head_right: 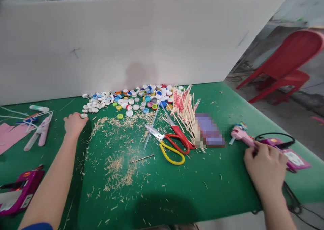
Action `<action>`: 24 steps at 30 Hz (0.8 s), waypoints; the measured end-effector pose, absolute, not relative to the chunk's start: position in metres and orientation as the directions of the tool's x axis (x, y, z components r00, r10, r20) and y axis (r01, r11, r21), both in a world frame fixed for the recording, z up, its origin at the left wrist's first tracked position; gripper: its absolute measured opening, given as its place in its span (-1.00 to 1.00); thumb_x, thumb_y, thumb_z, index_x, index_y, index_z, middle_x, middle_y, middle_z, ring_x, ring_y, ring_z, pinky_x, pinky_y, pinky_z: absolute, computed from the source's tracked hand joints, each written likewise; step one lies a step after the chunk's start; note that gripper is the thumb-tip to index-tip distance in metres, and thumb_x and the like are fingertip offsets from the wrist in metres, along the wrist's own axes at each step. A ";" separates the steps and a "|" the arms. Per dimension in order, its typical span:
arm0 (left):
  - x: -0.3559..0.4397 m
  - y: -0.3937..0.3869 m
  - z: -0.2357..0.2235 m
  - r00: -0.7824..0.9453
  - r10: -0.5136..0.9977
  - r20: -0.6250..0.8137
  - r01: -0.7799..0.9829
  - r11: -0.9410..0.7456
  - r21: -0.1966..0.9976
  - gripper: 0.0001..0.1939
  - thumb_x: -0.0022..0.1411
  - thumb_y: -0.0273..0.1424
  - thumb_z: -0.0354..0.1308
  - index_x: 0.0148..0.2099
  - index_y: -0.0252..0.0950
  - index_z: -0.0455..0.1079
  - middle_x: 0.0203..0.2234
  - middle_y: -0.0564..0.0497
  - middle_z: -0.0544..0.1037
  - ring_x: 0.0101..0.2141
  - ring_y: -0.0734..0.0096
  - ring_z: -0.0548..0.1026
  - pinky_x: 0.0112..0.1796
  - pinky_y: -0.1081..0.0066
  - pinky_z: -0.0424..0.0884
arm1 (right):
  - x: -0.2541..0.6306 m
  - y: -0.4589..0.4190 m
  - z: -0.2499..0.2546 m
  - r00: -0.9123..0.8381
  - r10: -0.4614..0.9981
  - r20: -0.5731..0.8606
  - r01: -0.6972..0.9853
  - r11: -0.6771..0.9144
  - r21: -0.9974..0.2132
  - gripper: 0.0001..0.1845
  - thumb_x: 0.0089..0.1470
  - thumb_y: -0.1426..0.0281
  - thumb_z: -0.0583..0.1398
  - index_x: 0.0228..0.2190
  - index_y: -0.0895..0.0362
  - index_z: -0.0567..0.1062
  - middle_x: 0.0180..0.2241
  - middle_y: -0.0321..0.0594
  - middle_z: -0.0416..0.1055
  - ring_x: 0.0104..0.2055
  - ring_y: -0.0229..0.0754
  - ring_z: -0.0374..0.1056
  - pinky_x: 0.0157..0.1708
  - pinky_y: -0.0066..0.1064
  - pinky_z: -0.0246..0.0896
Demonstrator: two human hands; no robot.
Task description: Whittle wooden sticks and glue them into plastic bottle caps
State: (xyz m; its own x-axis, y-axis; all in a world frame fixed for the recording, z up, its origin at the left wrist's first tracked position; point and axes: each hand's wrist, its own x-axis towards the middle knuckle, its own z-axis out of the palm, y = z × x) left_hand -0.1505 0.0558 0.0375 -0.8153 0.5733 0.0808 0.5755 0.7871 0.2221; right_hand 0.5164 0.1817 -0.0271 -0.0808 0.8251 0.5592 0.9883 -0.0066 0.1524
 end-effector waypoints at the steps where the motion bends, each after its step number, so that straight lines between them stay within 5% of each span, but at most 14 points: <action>1: -0.154 0.058 0.034 -0.810 0.582 0.075 0.583 0.783 0.217 -0.43 0.13 -0.24 0.03 0.06 -0.60 0.33 0.02 -0.57 0.37 0.11 -0.39 0.26 -0.02 -0.03 0.26 | 0.516 0.181 -0.027 -0.081 0.827 0.556 0.990 0.000 0.144 -0.48 0.09 0.30 -0.09 -0.08 0.32 0.45 -0.25 0.33 0.43 -0.17 0.27 0.29 -0.18 -0.01 0.09; 24: -0.127 0.069 0.042 -0.773 0.607 0.184 0.634 0.744 0.211 -0.36 0.23 -0.14 -0.22 0.08 -0.58 0.32 0.00 -0.53 0.38 0.09 -0.33 0.30 0.00 -0.04 0.29 | 0.513 0.164 -0.011 -0.039 0.815 0.577 0.998 0.008 0.057 -0.59 0.17 0.36 -0.04 -0.09 0.22 0.48 -0.14 0.15 0.41 -0.16 0.11 0.31 -0.08 -0.12 0.19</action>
State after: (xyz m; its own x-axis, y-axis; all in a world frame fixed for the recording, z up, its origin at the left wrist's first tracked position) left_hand -0.1266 0.0690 0.0423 -0.7730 0.6071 0.1842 0.6344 0.7436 0.2113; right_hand 0.5134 0.1645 -0.0113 -0.0391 0.8155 0.5775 0.9984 0.0077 0.0567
